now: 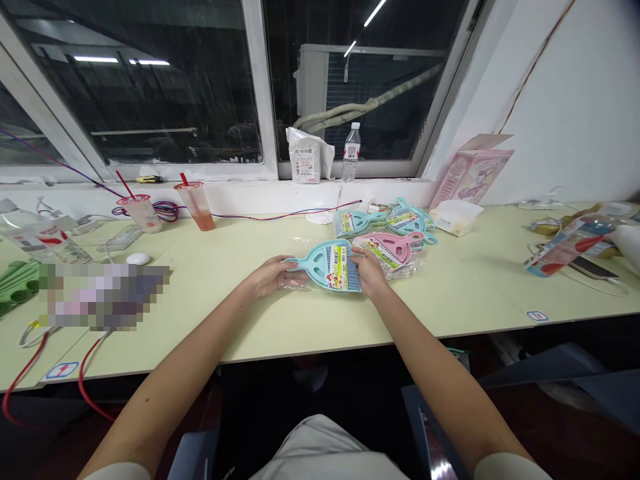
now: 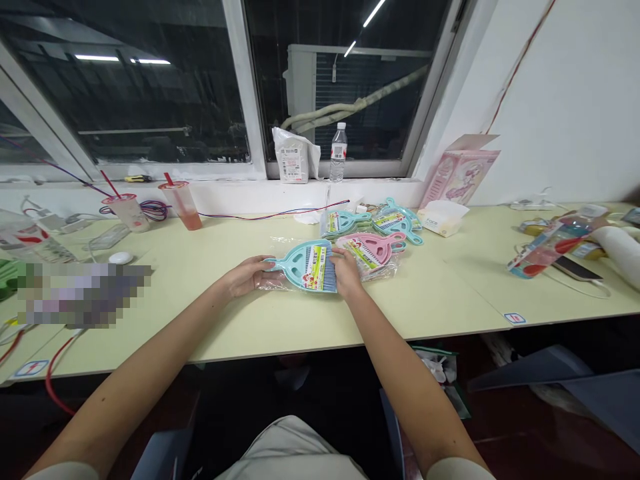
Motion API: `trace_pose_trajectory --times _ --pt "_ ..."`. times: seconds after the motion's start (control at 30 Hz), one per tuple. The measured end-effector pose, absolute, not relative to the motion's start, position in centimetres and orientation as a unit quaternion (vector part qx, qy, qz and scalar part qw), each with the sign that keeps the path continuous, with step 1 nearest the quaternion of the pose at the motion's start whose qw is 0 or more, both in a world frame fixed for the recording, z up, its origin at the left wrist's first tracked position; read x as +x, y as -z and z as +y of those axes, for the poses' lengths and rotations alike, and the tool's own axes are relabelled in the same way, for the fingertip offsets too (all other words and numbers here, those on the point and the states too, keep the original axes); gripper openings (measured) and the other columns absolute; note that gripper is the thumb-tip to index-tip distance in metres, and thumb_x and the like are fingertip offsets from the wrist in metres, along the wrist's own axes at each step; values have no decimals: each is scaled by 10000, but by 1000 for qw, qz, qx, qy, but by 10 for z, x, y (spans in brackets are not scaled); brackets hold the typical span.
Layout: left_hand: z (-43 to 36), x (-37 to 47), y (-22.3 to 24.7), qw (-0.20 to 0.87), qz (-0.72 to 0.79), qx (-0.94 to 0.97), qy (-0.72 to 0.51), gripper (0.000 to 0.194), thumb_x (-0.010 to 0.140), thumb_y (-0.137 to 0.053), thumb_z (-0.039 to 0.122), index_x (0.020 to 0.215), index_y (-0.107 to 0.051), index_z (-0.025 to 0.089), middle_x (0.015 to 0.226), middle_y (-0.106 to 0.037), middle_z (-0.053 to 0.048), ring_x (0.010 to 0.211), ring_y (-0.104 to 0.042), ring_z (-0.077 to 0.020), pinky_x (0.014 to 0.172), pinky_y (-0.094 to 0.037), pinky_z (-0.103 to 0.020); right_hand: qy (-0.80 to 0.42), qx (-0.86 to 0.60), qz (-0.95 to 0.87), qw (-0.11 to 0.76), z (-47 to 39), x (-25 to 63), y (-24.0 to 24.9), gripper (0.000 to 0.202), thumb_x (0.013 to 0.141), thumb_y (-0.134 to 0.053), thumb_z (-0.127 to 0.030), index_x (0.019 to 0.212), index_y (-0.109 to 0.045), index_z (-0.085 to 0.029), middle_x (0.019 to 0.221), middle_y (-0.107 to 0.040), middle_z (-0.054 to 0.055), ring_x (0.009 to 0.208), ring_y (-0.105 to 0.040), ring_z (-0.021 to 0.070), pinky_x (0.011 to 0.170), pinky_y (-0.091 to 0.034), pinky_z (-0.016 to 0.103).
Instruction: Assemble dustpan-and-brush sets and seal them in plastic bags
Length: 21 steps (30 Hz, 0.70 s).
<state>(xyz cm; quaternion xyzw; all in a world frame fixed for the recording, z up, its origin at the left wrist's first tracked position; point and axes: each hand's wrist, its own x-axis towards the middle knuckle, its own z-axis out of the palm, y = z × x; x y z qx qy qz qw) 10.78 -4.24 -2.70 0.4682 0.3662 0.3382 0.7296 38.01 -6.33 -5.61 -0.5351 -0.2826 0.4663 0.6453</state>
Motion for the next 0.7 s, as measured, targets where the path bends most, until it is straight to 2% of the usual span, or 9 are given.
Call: trace_pose_trajectory --times 0.07,0.17,0.27,0.37,0.43,0.53,0.7 --pt "-42 110 24 745 365 450 -330 285 908 -693 333 1075 -656 105 1151 -727 -239 1022 -748 -338 839 -637 -411 -461 -536 -264 657 -62 381 56 332 658 -664 -182 987 -642 -216 722 -701 -8 665 -682 193 592 -537 293" --pt "-40 112 24 762 360 418 -339 310 978 -546 430 980 -636 134 1117 -732 -231 1006 -747 -348 844 -627 -470 -456 -534 -249 667 -62 381 54 319 672 -662 -171 987 -645 -219 736 -711 -11 654 -680 182 584 -540 284" --pt "-37 114 30 741 381 411 -370 264 988 -514 398 971 -597 149 1029 -727 -199 934 -754 -338 826 -623 -514 -459 -531 -245 669 -64 379 52 334 683 -667 -166 1012 -647 -223 728 -711 -12 622 -670 179 553 -534 280" --pt "-33 113 35 650 443 424 -449 177 938 -617 302 1018 -544 163 937 -705 -126 824 -758 -270 812 -630 -460 -459 -530 -247 669 -65 378 52 323 686 -682 -159 1001 -645 -223 711 -703 -8 626 -678 192 551 -546 293" --pt "-33 111 36 607 458 431 -486 320 870 -714 240 1091 -490 182 966 -706 -103 820 -760 -245 831 -627 -435 -460 -529 -248 669 -65 378 52 316 686 -689 -159 991 -642 -225 720 -707 -3 646 -689 202 571 -561 310" --pt "-36 109 34 636 429 434 -473 567 790 -804 196 1199 -411 196 1055 -716 -132 890 -766 -276 859 -624 -470 -455 -533 -256 666 -66 378 52 306 685 -685 -166 981 -637 -229 737 -713 1 668 -698 211 595 -569 323" --pt "-44 114 31 653 419 449 -442 684 755 -825 120 1267 -378 194 1039 -731 -144 892 -772 -293 870 -626 -471 -431 -553 -293 651 -67 377 53 304 685 -675 -201 983 -629 -235 780 -722 4 699 -698 212 603 -551 311"
